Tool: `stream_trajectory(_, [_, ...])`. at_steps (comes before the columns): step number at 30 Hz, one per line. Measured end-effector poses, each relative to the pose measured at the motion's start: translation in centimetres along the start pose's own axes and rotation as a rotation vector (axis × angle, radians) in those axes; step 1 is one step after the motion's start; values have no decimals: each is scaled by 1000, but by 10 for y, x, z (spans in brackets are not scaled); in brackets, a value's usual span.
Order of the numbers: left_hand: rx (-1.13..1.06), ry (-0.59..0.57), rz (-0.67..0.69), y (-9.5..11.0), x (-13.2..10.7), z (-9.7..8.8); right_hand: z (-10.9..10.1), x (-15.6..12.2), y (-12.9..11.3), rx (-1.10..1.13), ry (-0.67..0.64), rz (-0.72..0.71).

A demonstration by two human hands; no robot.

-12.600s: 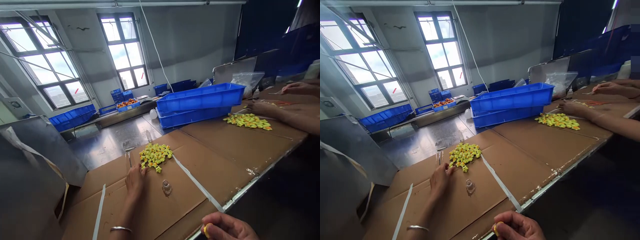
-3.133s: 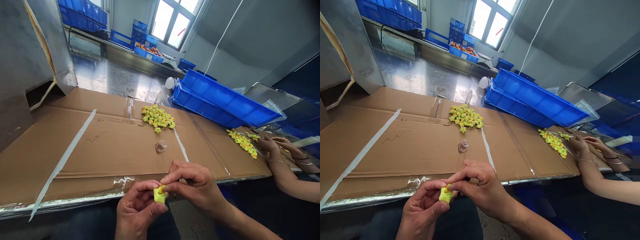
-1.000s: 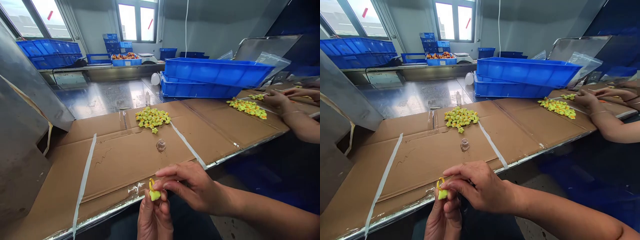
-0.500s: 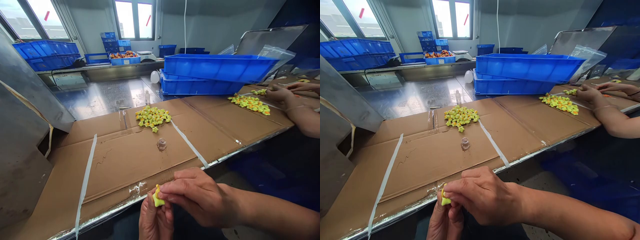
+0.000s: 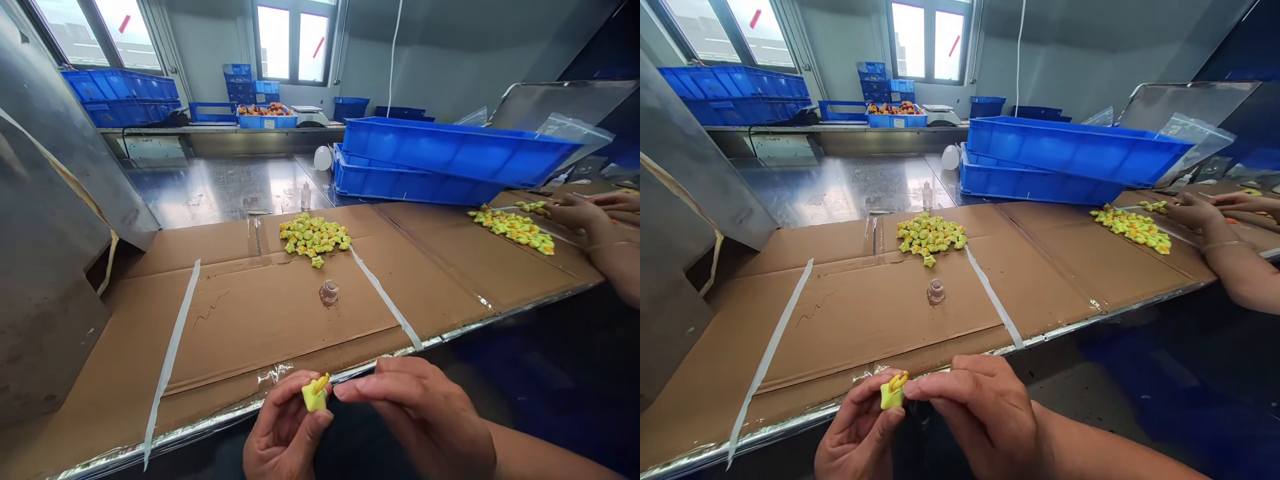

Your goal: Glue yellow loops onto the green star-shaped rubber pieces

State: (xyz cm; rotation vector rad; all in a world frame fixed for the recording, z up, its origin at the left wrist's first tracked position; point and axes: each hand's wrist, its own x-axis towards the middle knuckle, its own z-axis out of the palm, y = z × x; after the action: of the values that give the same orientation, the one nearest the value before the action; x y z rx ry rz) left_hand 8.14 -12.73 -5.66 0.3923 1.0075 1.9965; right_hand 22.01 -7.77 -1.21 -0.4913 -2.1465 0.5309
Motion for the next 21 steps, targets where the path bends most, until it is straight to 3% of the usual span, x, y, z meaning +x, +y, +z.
stream_trajectory(5, [77,-55,184,-3,-4,-1,8,-3,-3,-48,-43,-11])
stream_trajectory(17, [152,-68,384,-7,-4,-2,6,-4,-3,-57,-77,-72])
stream_trajectory(21, [227,-51,455,-11,-6,-5,4,-5,-2,-73,-148,-100])
